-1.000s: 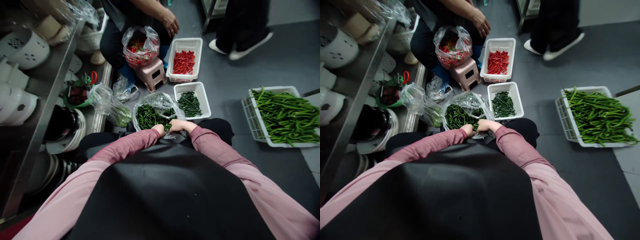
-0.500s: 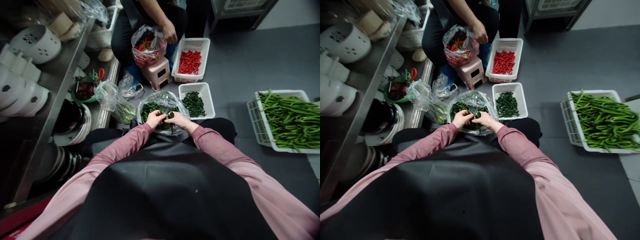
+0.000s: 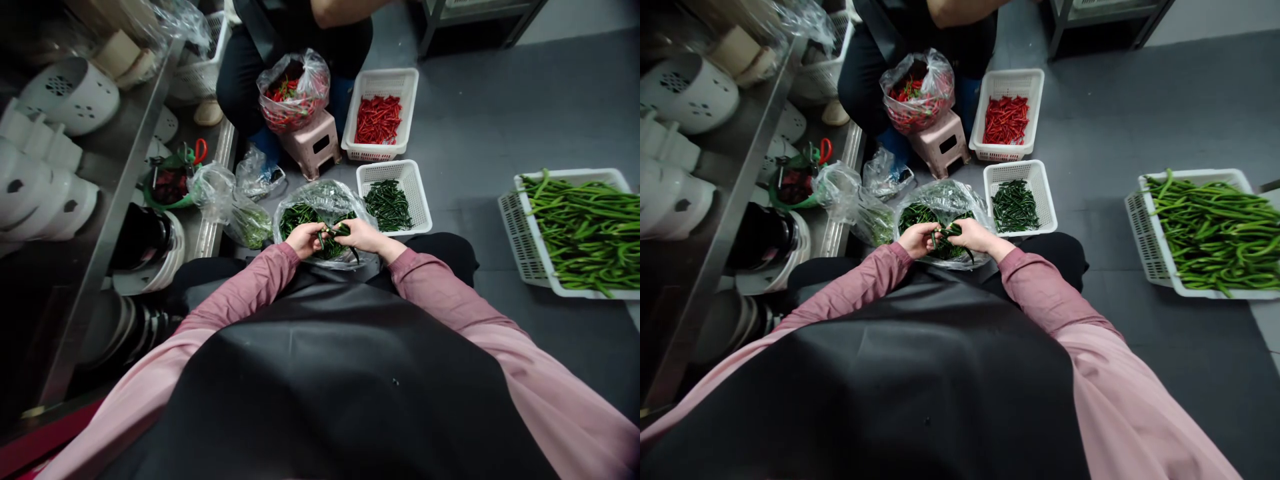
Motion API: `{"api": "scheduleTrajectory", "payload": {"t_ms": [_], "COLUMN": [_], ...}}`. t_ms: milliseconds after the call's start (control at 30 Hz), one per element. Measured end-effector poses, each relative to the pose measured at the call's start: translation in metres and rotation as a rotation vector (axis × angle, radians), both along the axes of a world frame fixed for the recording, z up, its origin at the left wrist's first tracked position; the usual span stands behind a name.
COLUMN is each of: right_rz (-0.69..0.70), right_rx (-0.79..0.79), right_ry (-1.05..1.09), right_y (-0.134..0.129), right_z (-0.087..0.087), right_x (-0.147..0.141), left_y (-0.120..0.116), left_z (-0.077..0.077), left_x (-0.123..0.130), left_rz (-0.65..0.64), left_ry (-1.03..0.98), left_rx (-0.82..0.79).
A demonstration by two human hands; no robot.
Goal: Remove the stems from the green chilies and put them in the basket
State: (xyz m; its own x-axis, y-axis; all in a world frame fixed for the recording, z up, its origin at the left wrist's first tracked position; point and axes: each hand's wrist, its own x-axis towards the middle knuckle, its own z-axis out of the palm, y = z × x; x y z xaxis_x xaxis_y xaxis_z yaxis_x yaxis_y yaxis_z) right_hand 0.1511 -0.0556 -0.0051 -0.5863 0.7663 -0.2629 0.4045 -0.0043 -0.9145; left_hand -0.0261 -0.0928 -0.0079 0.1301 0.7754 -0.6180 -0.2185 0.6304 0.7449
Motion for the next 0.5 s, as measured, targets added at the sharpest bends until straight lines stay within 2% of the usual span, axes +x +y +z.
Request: {"api": "scheduleTrajectory", "payload": {"t_ms": [100, 200, 367, 500], "right_rz": [-0.18, -0.29, -0.22, -0.112], "right_rx": [-0.247, -0.476, -0.543, -0.518], "right_ry": [0.283, 0.372, 0.291, 0.348], "right_y": [0.007, 0.008, -0.006, -0.01], "right_z": [-0.007, -0.018, -0.026, -0.026], "right_x": [0.005, 0.006, -0.004, -0.009], "left_y": [-0.002, -0.006, -0.007, -0.001], "left_z": [-0.004, -0.009, -0.012, -0.016], "left_x": [0.003, 0.011, 0.025, 0.029], "left_rz": [-0.002, 0.003, 0.184, 0.175], "left_ry": [0.195, 0.287, 0.122, 0.146], "left_rx": [0.035, 0.004, 0.002, 0.044]}}
